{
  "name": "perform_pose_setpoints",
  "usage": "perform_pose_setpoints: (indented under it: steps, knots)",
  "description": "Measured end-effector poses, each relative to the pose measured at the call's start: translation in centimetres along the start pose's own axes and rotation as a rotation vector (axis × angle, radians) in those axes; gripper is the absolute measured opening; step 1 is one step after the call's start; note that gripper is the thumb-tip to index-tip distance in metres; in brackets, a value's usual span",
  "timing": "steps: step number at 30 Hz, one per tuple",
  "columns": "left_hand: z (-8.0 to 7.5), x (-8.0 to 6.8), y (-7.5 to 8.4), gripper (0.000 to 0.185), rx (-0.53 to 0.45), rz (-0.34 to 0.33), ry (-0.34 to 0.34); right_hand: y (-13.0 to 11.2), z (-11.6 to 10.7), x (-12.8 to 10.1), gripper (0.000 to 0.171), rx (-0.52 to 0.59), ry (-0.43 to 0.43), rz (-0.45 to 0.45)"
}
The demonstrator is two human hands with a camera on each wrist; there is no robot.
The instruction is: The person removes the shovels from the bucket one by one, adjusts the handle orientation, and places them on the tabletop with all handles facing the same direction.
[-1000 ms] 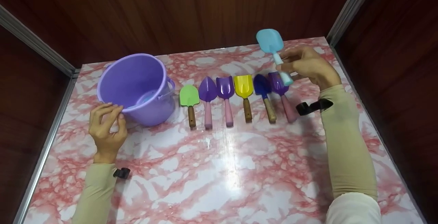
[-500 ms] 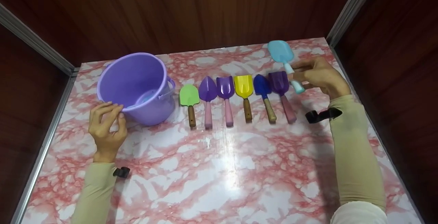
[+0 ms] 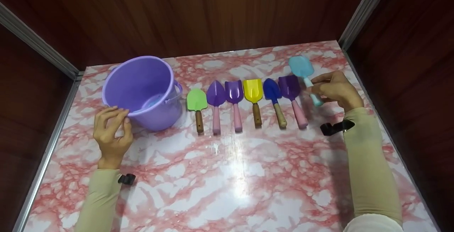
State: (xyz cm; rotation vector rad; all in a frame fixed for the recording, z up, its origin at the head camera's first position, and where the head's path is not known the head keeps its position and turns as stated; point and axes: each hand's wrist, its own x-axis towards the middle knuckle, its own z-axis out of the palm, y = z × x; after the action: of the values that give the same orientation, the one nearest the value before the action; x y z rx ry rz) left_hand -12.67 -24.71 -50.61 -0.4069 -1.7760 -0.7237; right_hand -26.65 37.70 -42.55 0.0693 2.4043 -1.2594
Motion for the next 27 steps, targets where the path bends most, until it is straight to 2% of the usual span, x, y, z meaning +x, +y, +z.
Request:
perform_pose_setpoints:
  steps: [7, 15, 20, 27]
  knots:
    - [-0.1, 0.0, -0.1, 0.02, 0.006, 0.005, -0.008, 2.1, 0.0, 0.7, 0.055, 0.011, -0.007, 0.055]
    - [-0.2, -0.2, -0.2, 0.02, 0.012, -0.005, -0.026, 4.1, 0.3, 1.3, 0.063, -0.034, 0.018, 0.076]
    - [-0.3, -0.3, -0.2, 0.02, 0.004, -0.014, -0.032, 4.9, 0.2, 1.5, 0.069, -0.069, -0.001, 0.088]
    - [-0.2, -0.3, -0.2, 0.022, 0.002, -0.014, -0.027, 5.8, 0.4, 1.6, 0.065, -0.069, 0.013, 0.092]
